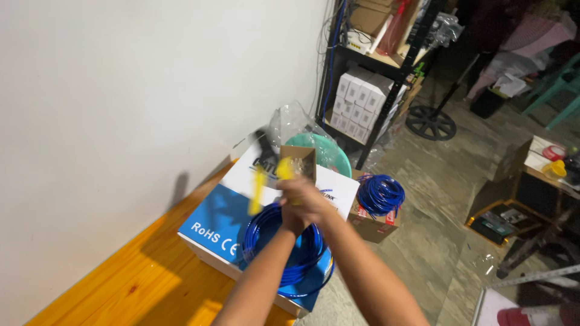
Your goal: The person works at a small table with a coil of blue Cat6 cable, a box of RJ45 connectors, and a crimping tool. They uncoil and position the cable, take a connector from the box, and spend the rest of the clip fitting the cable end into the connector and using the crimping tool on it.
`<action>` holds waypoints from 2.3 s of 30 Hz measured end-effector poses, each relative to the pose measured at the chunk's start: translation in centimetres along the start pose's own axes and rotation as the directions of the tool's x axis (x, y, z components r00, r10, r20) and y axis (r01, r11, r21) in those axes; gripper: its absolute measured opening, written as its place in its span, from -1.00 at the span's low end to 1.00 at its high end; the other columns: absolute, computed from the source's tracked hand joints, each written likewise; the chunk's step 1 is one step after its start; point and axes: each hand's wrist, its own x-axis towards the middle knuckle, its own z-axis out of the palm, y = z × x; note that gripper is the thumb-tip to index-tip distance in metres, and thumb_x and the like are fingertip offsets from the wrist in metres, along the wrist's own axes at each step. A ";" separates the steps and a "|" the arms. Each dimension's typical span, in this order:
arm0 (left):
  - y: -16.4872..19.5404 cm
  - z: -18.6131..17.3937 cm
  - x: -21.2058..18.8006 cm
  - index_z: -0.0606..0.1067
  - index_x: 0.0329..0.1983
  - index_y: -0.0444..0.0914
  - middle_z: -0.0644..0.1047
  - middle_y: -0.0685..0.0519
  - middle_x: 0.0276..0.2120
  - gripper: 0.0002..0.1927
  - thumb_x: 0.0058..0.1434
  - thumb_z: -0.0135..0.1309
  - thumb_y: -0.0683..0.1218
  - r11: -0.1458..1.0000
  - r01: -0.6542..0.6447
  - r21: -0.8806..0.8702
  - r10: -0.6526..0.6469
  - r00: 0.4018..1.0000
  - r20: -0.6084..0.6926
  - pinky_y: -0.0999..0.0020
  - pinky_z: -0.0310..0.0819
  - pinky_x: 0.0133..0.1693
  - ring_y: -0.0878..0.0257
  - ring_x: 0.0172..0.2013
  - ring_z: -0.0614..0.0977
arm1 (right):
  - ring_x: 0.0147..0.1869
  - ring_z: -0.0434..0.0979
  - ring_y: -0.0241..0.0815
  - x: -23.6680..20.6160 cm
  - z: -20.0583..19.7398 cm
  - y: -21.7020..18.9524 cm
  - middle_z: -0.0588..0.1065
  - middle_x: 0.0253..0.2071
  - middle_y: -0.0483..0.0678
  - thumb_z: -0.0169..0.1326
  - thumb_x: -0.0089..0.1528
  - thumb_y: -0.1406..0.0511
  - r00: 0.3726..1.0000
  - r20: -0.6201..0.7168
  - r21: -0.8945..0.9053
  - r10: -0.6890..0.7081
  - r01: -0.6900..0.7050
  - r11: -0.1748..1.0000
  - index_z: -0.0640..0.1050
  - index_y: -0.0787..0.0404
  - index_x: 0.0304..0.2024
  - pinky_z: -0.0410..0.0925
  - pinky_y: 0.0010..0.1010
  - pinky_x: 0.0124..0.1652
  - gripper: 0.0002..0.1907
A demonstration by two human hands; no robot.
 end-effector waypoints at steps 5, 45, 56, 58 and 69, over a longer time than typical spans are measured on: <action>1.4 0.4 1.2 0.53 -0.05 -0.15 0.63 -0.08 -0.10 -0.81 0.31 0.00 -0.08 0.948 -0.077 0.308 0.000 0.971 0.240 -0.16 0.41 0.01 -0.05 -0.03 0.63 | -0.47 0.31 -0.44 -7.0 -10.9 -4.5 0.25 -0.53 -0.29 0.11 0.20 0.41 0.987 -0.034 0.183 -0.155 0.159 0.970 0.50 0.28 0.15 0.53 -0.29 -0.11 -0.56; 8.4 7.9 0.0 0.54 -0.14 -0.24 0.62 -0.09 -0.23 -0.81 0.36 -0.03 -0.06 0.973 -0.183 -0.138 0.199 0.973 0.113 -0.02 0.43 -0.14 -0.09 -0.17 0.62 | -0.19 0.52 -0.23 -15.4 -21.9 4.2 0.54 -0.22 -0.07 0.20 0.27 0.22 0.814 -0.418 -0.337 -0.403 0.273 0.901 0.51 0.21 0.07 0.37 -0.32 -0.23 -0.64; 9.5 8.1 -0.5 0.52 -0.22 -0.25 0.57 -0.10 -0.31 -0.78 0.35 0.03 0.00 0.967 -0.221 -0.123 0.238 0.959 0.151 -0.02 0.44 -0.19 -0.12 -0.23 0.60 | 0.05 0.61 -0.17 -14.8 -22.3 4.8 0.60 -0.07 -0.04 -0.01 0.32 0.32 0.867 -0.356 -0.352 -0.350 0.222 0.909 0.52 0.33 0.06 0.45 -0.31 0.08 -0.70; 9.5 8.0 -0.5 0.53 -0.23 -0.26 0.56 -0.11 -0.30 -0.78 0.34 0.05 0.00 0.972 -0.211 -0.101 0.226 0.960 0.166 -0.01 0.45 -0.19 -0.13 -0.24 0.59 | 0.11 0.61 -0.14 -14.7 -22.2 4.7 0.60 -0.02 0.00 -0.02 0.31 0.35 0.885 -0.331 -0.353 -0.328 0.206 0.913 0.53 0.36 0.08 0.43 -0.29 0.15 -0.68; 10.0 6.7 -0.9 0.64 -0.14 -0.22 0.60 -0.02 -0.25 -0.83 0.25 0.13 -0.12 0.922 -0.292 -0.254 0.300 0.954 -0.007 0.11 0.51 -0.13 -0.01 -0.17 0.62 | 0.34 0.46 0.01 -15.1 -22.3 5.3 0.43 0.28 0.08 -0.12 0.14 0.49 0.945 -0.087 0.003 -0.314 0.316 0.949 0.30 0.30 0.33 0.33 -0.04 0.30 -0.35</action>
